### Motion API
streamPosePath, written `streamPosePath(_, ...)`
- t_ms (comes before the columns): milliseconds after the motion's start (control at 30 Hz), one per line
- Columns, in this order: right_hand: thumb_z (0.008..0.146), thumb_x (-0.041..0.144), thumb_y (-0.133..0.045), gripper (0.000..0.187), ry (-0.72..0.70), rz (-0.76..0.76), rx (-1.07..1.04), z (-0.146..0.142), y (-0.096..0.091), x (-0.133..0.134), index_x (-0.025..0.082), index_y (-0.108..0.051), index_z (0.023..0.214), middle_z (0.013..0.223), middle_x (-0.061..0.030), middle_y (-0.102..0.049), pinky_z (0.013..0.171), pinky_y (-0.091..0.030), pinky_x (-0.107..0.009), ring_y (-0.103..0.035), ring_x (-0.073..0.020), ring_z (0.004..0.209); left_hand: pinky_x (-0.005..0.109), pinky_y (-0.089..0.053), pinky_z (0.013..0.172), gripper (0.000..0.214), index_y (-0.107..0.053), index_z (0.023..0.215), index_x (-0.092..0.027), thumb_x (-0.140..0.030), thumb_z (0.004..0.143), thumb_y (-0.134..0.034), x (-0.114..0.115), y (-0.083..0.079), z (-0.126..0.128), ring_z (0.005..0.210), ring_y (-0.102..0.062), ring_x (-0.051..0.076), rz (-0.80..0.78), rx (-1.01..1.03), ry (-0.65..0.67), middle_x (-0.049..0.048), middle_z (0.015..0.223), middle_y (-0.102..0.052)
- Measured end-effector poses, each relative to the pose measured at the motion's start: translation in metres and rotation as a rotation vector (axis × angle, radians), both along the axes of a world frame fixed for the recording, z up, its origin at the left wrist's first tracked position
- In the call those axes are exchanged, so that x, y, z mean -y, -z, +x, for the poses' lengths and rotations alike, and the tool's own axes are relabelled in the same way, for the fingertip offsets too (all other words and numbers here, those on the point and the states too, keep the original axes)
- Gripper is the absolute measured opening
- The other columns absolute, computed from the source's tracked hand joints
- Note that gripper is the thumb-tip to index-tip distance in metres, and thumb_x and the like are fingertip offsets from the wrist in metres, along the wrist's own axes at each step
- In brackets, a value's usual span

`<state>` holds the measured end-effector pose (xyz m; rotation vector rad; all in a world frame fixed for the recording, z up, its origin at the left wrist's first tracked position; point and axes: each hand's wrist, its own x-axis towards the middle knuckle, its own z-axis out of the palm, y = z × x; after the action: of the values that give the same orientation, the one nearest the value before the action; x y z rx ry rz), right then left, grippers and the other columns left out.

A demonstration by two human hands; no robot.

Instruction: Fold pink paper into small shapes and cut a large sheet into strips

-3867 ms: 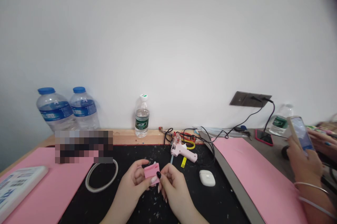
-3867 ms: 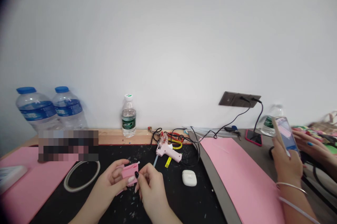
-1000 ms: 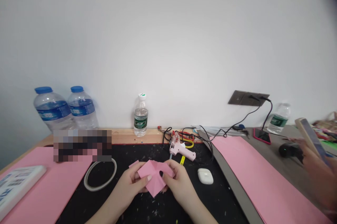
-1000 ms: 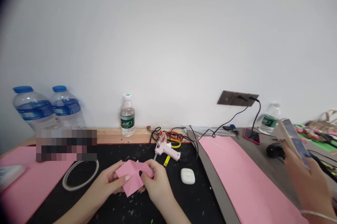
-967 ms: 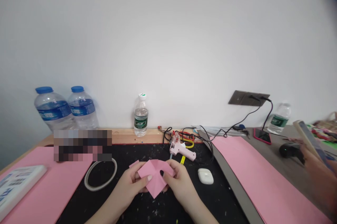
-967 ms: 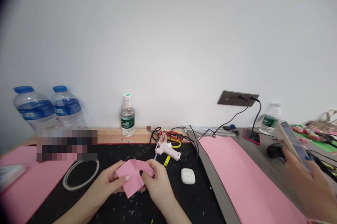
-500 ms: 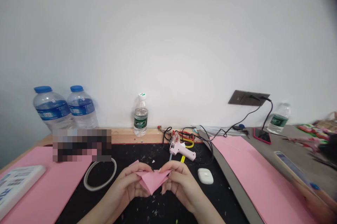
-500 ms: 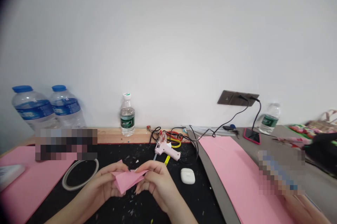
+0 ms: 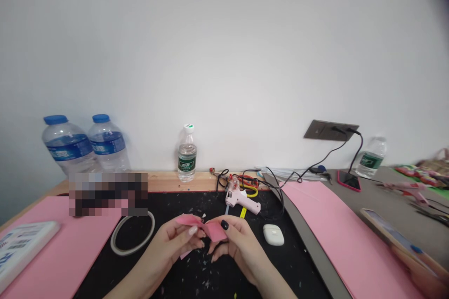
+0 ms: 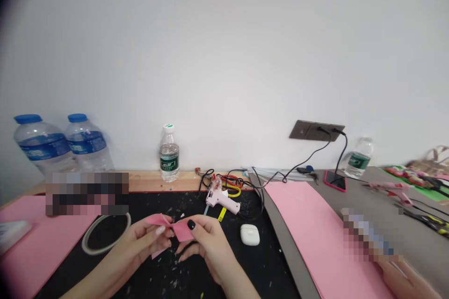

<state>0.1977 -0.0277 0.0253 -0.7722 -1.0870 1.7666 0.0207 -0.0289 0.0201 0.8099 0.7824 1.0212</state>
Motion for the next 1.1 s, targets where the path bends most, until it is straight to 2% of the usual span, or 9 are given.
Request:
streamPosePath(67,0.072,0.040,-0.064,0.033,0.063,0.062,0.091,-0.001,0.002,-0.001,0.011,-0.066,0.088,0.071,-0.0069,-0.063,0.051,-0.048,-0.026,-0.059,-0.0141,0.057,0.028,-0.047,0.071,0.020,-0.065,0.086,-0.017,-0.029,0.070,-0.068,0.000,-0.001,0.002,0.067,-0.062,0.016,0.043,-0.051,0.004,0.0028,0.075,-0.069)
streamPosePath(300,0.069,0.016,-0.065,0.021,0.170,0.379,0.435,0.000,0.005,-0.001,0.019,-0.068,0.089,0.087,-0.0052,-0.067,0.060,-0.046,-0.024,-0.060,-0.0155,0.068,0.033,-0.046,0.071,0.026,-0.065,0.079,-0.016,-0.037,0.065,-0.071,0.000,-0.004,0.003,0.068,-0.061,0.019,0.074,-0.079,0.073,0.0031,0.072,-0.065)
streamPosePath(433,0.074,0.012,-0.056,0.015,0.239,0.585,0.725,-0.001,0.004,0.001,0.018,-0.069,0.078,0.071,-0.0021,-0.065,0.055,-0.040,-0.022,-0.055,-0.0127,0.059,0.031,-0.047,0.068,0.031,-0.063,0.083,-0.016,-0.042,0.065,-0.069,-0.002,0.010,0.002,0.066,-0.060,0.017,0.031,-0.091,0.105,0.0033,0.071,-0.065)
streamPosePath(500,0.076,0.013,-0.053,0.016,0.278,0.637,0.819,-0.003,0.006,0.003,0.016,-0.066,0.067,0.060,-0.0003,-0.059,0.052,-0.037,-0.021,-0.050,-0.0115,0.054,0.027,-0.046,0.064,0.032,-0.061,0.089,-0.018,-0.036,0.064,-0.070,-0.003,0.015,0.002,0.066,-0.059,0.016,0.024,-0.151,0.126,0.0024,0.072,-0.064)
streamPosePath(600,0.076,0.013,-0.052,0.018,0.329,0.646,0.889,-0.006,0.011,0.006,0.016,-0.060,0.060,0.055,0.0015,-0.052,0.049,-0.033,-0.021,-0.046,-0.0105,0.051,0.028,-0.047,0.064,0.047,-0.052,0.108,-0.025,-0.027,0.063,-0.067,-0.002,0.015,0.002,0.072,-0.059,0.017,-0.013,-0.165,0.171,0.0018,0.085,-0.064)
streamPosePath(767,0.076,0.013,-0.050,0.015,0.369,0.676,0.895,-0.010,0.016,0.010,0.017,-0.057,0.063,0.062,0.0001,-0.055,0.053,-0.035,-0.022,-0.048,-0.0119,0.056,0.032,-0.049,0.062,0.054,-0.045,0.117,-0.028,-0.044,0.068,-0.060,0.002,0.011,0.004,0.079,-0.060,0.021,-0.088,-0.138,0.196,0.0075,0.106,-0.060)
streamPosePath(867,0.075,0.012,-0.051,0.014,0.330,0.695,0.853,-0.012,0.016,0.010,0.018,-0.057,0.064,0.066,-0.0005,-0.056,0.055,-0.037,-0.022,-0.049,-0.0123,0.059,0.032,-0.050,0.064,0.055,-0.050,0.115,-0.025,-0.029,0.063,-0.066,0.002,0.014,0.005,0.081,-0.059,0.022,-0.042,-0.233,0.153,0.0053,0.097,-0.064)
streamPosePath(967,0.075,0.014,-0.050,0.017,0.372,0.571,0.821,-0.012,0.018,0.007,0.017,-0.052,0.059,0.057,0.0018,-0.050,0.050,-0.034,-0.022,-0.045,-0.0112,0.052,0.031,-0.049,0.069,0.046,-0.057,0.109,-0.023,-0.018,0.063,-0.062,-0.001,0.015,0.004,0.081,-0.060,0.021,-0.003,-0.263,0.152,0.0016,0.084,-0.067)
streamPosePath(1100,0.072,0.013,-0.051,0.006,0.360,0.330,0.611,-0.008,0.020,0.000,0.017,-0.050,0.068,0.062,0.0010,-0.053,0.049,-0.037,-0.021,-0.050,-0.0123,0.055,0.029,-0.050,0.068,0.033,-0.065,0.100,-0.021,-0.032,0.069,-0.064,-0.006,0.016,0.000,0.078,-0.062,0.020,0.048,-0.307,0.143,0.0023,0.080,-0.067)
